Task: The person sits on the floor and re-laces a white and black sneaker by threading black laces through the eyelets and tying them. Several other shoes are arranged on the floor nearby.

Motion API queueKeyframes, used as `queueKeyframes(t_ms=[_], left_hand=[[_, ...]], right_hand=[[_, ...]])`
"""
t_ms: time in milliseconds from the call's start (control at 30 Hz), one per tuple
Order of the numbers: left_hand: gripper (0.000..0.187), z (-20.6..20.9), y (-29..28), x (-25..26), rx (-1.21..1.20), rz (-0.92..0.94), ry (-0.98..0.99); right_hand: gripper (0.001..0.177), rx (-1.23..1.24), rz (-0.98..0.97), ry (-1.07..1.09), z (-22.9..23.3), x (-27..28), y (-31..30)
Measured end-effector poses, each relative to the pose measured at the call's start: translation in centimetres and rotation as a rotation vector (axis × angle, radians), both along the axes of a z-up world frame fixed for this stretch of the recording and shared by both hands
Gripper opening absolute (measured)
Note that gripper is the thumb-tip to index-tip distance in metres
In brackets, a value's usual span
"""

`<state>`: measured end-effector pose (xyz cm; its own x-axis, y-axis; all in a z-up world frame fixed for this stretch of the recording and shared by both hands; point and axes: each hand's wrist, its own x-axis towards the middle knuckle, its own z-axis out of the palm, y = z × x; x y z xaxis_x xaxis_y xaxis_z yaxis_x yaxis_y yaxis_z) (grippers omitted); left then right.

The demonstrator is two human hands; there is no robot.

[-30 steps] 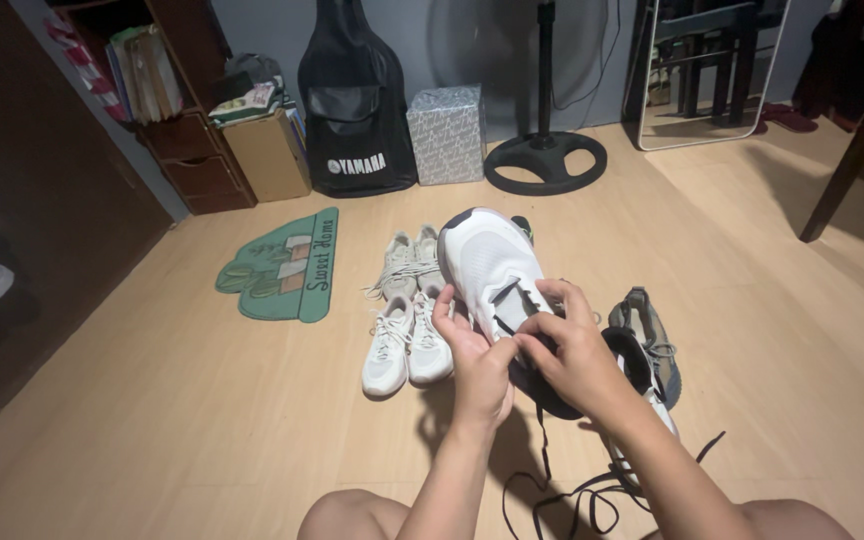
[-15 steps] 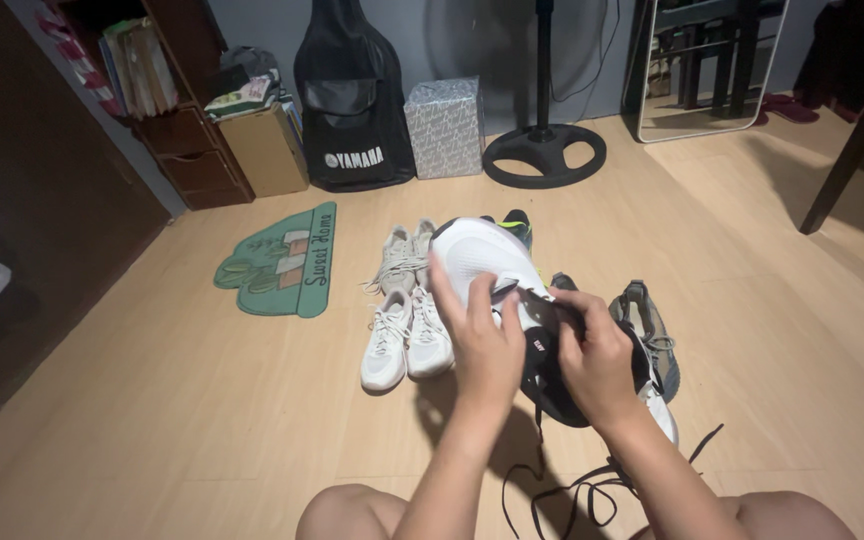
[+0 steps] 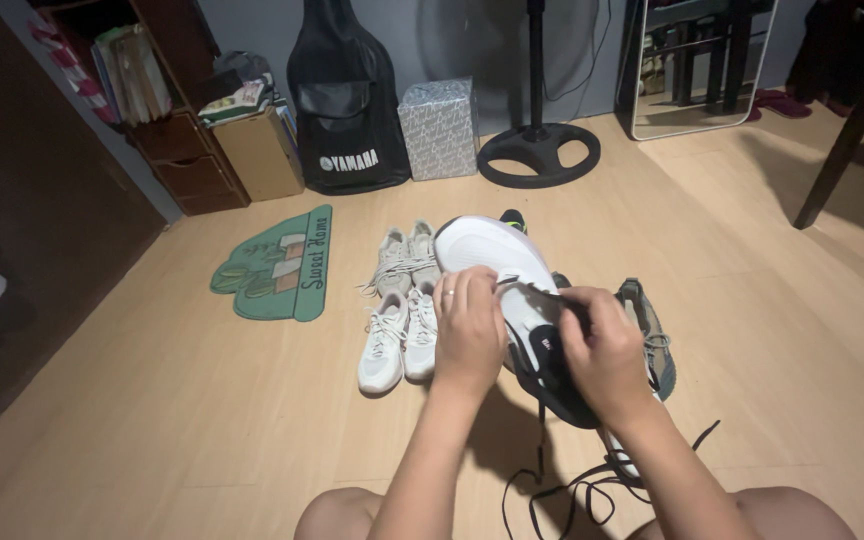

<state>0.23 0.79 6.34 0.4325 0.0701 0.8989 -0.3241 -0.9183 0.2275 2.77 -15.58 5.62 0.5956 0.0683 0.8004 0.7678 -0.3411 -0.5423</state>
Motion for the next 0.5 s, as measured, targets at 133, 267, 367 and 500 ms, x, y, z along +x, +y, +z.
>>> queueKeyframes(t_ms=[133,267,367,500], left_hand=[[0.012,2.2,0.4,-0.8,-0.194,-0.173,0.231],[0.009,4.3,0.9,-1.2,-0.124,-0.219,0.303],[0.01,5.3,1.5,-1.0,-0.041,-0.201,0.419],[0.01,5.4,1.6,-0.5,0.041,-0.068,0.417]], right_hand=[[0.019,0.021,0.002,0.013,-0.1,0.4,-0.6],[0.021,0.007,0.012,-0.078,-0.1,0.1,-0.7],[0.021,-0.01,0.016,-0.093,0.0,0.0,-0.7],[0.02,-0.012,0.046,-0.067,0.1,-0.2,-0.7]])
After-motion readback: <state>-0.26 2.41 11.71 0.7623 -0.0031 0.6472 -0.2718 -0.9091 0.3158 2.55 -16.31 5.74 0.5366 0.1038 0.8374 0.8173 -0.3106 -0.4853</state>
